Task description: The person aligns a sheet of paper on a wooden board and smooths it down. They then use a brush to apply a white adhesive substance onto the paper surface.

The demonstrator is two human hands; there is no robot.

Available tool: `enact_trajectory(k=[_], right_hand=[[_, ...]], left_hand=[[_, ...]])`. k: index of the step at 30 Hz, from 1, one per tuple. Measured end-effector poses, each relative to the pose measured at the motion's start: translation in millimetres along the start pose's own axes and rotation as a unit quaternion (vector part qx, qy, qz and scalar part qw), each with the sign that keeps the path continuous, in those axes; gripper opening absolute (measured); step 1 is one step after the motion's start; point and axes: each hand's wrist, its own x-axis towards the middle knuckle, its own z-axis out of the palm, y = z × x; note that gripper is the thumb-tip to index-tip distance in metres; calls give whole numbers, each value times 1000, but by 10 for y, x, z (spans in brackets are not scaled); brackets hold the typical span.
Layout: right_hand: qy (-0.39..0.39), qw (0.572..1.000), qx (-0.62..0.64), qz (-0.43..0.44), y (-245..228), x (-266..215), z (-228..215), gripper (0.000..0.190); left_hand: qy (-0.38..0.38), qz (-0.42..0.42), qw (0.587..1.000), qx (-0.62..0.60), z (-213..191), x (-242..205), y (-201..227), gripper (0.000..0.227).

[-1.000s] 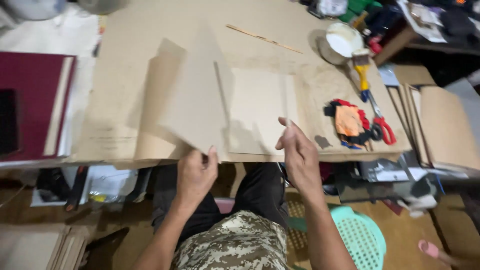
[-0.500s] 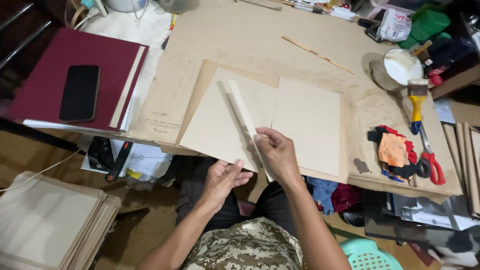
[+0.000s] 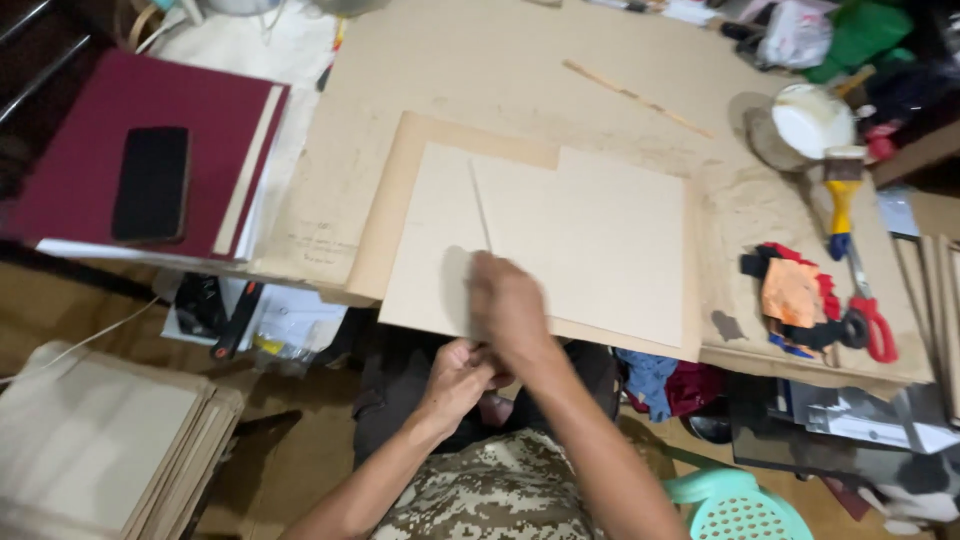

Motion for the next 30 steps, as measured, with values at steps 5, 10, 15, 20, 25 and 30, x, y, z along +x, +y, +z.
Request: enact_trajectory(k=[5,10,15,20,25,30], right_hand=[[140,980,76,119,455,-605,-887,31],[281,923,-163,205,1276,-1167,-1341,23],[252,908,39,333,1484,-1082,-1362,59],[274,896,158,313,1258,-947,-1384,71],[266,864,304,302,1092,-924,-1515,72],[261,887,198,326,1122,-1153,-1780,41]], left_hand=[[39,26,995,-87,206,-497,840,33],[89,53,992,-66,153,-492,1133,29],[99,35,994,8,226,-647,1424,33],[99,24,994,28,198,-637,1493,33],[80,7,996,38,185,-620,1483,35],[-28,-57,978,198,-78,-657,1547,61]])
